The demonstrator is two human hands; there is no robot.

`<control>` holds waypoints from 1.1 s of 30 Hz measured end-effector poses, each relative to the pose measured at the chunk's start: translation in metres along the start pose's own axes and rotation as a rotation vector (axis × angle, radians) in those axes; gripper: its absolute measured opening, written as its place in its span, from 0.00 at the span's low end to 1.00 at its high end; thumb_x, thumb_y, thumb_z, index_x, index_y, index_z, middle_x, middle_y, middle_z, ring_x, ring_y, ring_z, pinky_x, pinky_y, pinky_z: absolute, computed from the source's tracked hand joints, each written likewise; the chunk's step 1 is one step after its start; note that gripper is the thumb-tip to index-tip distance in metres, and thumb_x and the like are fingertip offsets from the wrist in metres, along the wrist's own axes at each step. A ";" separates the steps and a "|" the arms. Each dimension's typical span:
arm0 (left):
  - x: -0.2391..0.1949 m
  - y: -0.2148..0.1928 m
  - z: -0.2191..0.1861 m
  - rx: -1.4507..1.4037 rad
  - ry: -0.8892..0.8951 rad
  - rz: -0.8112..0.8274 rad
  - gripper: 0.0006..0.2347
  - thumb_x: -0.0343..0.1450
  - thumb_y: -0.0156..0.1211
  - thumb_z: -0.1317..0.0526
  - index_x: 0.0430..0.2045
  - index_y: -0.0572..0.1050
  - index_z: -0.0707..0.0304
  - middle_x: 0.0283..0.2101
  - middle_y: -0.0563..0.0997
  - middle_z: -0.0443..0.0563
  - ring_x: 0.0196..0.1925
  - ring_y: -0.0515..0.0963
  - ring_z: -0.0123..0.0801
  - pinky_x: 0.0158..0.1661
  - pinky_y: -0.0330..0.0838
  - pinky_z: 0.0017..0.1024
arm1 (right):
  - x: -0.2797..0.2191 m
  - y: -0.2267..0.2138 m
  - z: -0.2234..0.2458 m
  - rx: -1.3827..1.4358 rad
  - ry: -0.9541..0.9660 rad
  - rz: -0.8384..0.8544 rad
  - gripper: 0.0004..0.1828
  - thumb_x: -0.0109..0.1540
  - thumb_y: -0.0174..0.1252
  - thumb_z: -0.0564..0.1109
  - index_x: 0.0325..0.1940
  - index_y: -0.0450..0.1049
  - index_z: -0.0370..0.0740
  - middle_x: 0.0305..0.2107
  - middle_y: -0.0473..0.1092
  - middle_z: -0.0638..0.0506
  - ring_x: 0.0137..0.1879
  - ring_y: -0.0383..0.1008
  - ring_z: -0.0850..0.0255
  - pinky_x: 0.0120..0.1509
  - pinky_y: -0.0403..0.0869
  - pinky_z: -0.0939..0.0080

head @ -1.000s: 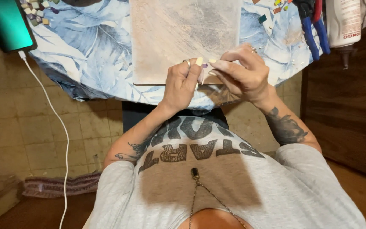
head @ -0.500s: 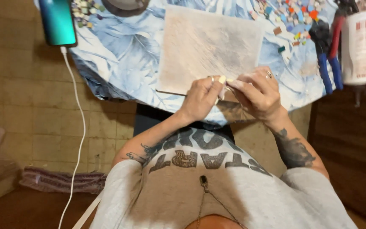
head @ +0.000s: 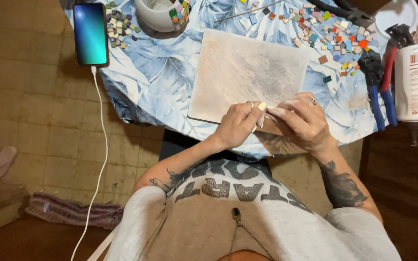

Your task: Cutting small mosaic tiles with nippers and gluing them onto a spherical object to create a mosaic pattern.

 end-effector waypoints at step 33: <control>0.029 -0.190 -0.008 0.975 0.634 -0.750 0.10 0.69 0.37 0.64 0.40 0.61 0.69 0.44 0.66 0.62 0.49 0.64 0.47 0.53 0.60 0.39 | -0.022 -0.021 -0.022 0.067 0.262 0.194 0.03 0.54 0.58 0.29 0.31 0.71 0.25 0.24 0.66 0.39 0.28 0.63 0.54 0.32 0.64 0.62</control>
Point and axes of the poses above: each hand's wrist, its own x-axis towards the middle knuckle, its own y-axis out of the palm, z = x × y, the point moved 8 cm from there along x, towards the middle knuckle
